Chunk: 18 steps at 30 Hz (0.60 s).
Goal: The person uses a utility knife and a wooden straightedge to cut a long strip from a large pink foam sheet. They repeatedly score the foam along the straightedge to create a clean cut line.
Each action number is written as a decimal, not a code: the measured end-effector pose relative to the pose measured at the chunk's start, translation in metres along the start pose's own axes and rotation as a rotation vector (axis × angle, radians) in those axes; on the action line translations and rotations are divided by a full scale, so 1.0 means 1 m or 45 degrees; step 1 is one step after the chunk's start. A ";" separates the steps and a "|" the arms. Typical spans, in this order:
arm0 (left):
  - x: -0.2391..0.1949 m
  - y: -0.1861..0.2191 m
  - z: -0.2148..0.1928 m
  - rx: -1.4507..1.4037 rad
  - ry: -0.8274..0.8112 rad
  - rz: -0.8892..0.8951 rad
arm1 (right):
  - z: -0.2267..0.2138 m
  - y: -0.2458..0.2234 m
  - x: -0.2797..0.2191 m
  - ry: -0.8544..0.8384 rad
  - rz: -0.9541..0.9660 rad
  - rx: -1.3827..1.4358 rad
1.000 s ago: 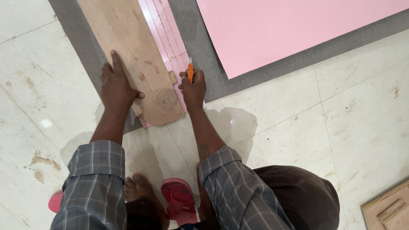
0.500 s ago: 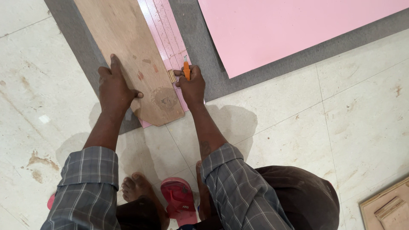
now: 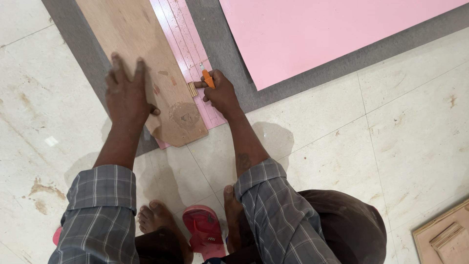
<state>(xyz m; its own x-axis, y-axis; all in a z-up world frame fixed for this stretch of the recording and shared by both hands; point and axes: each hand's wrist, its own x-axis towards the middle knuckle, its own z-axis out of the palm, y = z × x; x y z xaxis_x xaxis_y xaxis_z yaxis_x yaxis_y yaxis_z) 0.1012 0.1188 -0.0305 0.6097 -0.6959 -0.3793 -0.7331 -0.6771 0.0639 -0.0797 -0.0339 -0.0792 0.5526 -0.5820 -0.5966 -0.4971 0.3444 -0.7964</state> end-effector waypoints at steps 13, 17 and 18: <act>0.035 -0.001 -0.014 0.153 -0.170 0.177 | -0.009 -0.024 0.011 -0.075 0.051 -0.254; 0.030 0.002 -0.020 0.089 -0.249 -0.034 | -0.009 -0.022 0.019 -0.037 0.051 -0.354; 0.027 0.002 -0.020 0.012 -0.228 -0.070 | -0.009 -0.021 0.021 -0.032 0.039 -0.357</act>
